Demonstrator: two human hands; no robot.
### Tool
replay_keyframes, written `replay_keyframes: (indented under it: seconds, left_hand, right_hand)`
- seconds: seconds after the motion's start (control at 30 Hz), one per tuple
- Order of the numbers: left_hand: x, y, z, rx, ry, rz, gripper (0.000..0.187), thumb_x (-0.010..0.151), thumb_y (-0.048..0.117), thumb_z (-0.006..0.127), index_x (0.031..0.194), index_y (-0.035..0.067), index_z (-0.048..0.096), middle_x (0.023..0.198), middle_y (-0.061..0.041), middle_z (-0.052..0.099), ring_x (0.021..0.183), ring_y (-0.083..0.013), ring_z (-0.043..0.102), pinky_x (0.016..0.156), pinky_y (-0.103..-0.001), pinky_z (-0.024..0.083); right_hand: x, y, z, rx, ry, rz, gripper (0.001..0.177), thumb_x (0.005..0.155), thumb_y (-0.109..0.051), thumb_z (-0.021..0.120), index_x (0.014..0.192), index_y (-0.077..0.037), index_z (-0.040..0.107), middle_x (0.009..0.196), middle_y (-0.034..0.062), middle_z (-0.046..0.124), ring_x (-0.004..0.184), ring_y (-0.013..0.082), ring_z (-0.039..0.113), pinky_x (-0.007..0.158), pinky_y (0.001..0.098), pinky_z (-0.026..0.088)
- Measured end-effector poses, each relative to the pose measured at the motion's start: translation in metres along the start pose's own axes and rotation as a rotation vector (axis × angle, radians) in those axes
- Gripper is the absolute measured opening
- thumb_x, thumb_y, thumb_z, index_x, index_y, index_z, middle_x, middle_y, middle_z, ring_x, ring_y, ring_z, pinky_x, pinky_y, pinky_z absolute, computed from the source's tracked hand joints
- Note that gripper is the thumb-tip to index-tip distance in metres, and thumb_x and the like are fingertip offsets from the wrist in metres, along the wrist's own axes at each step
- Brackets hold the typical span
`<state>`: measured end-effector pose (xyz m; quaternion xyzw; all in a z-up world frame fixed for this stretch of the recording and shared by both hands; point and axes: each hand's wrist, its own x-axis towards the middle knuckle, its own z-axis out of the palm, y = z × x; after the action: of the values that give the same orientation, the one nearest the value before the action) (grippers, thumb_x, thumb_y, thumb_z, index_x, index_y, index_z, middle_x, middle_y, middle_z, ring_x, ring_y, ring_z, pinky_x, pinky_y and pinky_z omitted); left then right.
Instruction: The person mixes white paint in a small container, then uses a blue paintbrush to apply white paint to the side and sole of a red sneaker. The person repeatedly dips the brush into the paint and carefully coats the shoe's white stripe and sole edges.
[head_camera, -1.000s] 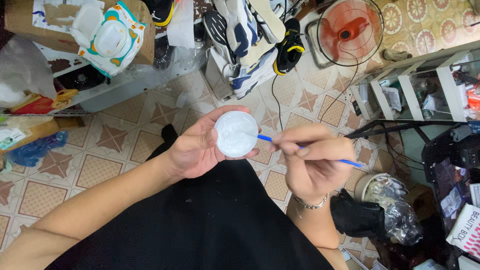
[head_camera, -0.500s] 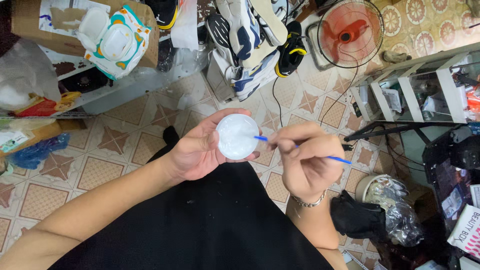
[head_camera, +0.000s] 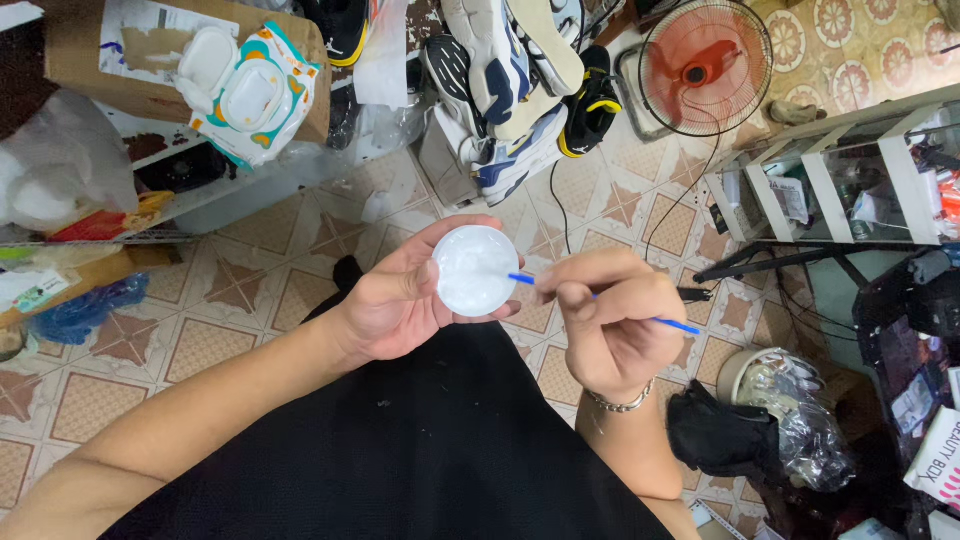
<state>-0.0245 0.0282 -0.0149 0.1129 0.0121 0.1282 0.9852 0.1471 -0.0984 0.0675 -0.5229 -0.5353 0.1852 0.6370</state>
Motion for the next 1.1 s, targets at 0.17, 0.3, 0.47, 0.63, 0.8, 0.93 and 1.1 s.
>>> replay_keyframes:
  seconds: [0.17, 0.3, 0.47, 0.63, 0.8, 0.93, 1.1]
  left_hand:
    - [-0.005, 0.009, -0.005, 0.024, -0.026, -0.001, 0.078, 0.1, 0.033, 0.075, 0.159, 0.004, 0.035, 0.147, -0.018, 0.055, 0.137, -0.0344, 0.056, 0.12, -0.061, 0.044]
    - [-0.011, 0.016, -0.007, 0.016, -0.019, 0.003, 0.077, 0.1, 0.032, 0.074, 0.159, 0.003, 0.035, 0.147, -0.019, 0.053, 0.139, -0.034, 0.055, 0.12, -0.061, 0.045]
    - [-0.016, 0.028, -0.008, 0.051, -0.013, -0.001, 0.077, 0.098, 0.034, 0.074, 0.157, 0.004, 0.034, 0.148, -0.023, 0.054, 0.14, -0.0359, 0.054, 0.117, -0.058, 0.045]
    - [-0.022, 0.034, -0.015, 0.029, -0.042, 0.009, 0.076, 0.101, 0.032, 0.073, 0.16, 0.003, 0.035, 0.148, -0.021, 0.053, 0.141, -0.0354, 0.052, 0.119, -0.058, 0.044]
    - [-0.032, 0.045, -0.021, 0.03, -0.029, 0.008, 0.076, 0.1, 0.033, 0.072, 0.159, 0.004, 0.034, 0.149, -0.02, 0.053, 0.144, -0.0336, 0.051, 0.118, -0.058, 0.044]
    - [-0.039, 0.049, -0.027, 0.005, -0.033, 0.017, 0.075, 0.102, 0.032, 0.072, 0.16, 0.003, 0.033, 0.148, -0.018, 0.052, 0.142, -0.0344, 0.051, 0.12, -0.061, 0.044]
    - [-0.047, 0.055, -0.032, 0.021, -0.043, 0.008, 0.075, 0.101, 0.032, 0.071, 0.159, 0.005, 0.032, 0.15, -0.02, 0.053, 0.143, -0.0328, 0.051, 0.12, -0.059, 0.045]
  right_hand:
    - [0.003, 0.001, 0.007, 0.013, -0.062, -0.004, 0.015, 0.105, 0.006, 0.057, 0.1, -0.005, 0.048, 0.1, 0.0209, 0.067, 0.08, 0.0207, 0.071, 0.07, 0.0286, 0.062]
    - [0.005, 0.003, 0.016, -0.025, -0.039, -0.023, 0.016, 0.106, 0.006, 0.057, 0.101, -0.005, 0.047, 0.103, 0.0216, 0.067, 0.08, 0.0209, 0.072, 0.072, 0.0291, 0.064]
    - [0.003, -0.001, 0.025, 0.156, -0.037, 0.034, 0.014, 0.105, 0.005, 0.06, 0.102, -0.005, 0.05, 0.099, 0.0209, 0.068, 0.078, 0.0217, 0.072, 0.069, 0.0304, 0.064]
    - [0.006, 0.004, 0.037, 0.076, -0.072, 0.032, 0.017, 0.104, 0.005, 0.061, 0.1, -0.006, 0.049, 0.099, 0.0212, 0.069, 0.076, 0.0216, 0.072, 0.066, 0.0295, 0.062]
    - [0.003, 0.004, 0.053, 0.104, -0.017, 0.008, 0.017, 0.103, 0.004, 0.063, 0.099, -0.006, 0.049, 0.098, 0.02, 0.068, 0.077, 0.0211, 0.074, 0.067, 0.0301, 0.064]
    - [0.006, 0.006, 0.06, 0.037, -0.043, 0.04, 0.017, 0.104, 0.007, 0.06, 0.098, -0.005, 0.049, 0.097, 0.0212, 0.068, 0.078, 0.0199, 0.071, 0.066, 0.0295, 0.062]
    - [0.005, 0.005, 0.07, 0.064, -0.099, 0.021, 0.018, 0.103, 0.009, 0.06, 0.096, -0.006, 0.051, 0.096, 0.0219, 0.067, 0.074, 0.0225, 0.071, 0.067, 0.0319, 0.063]
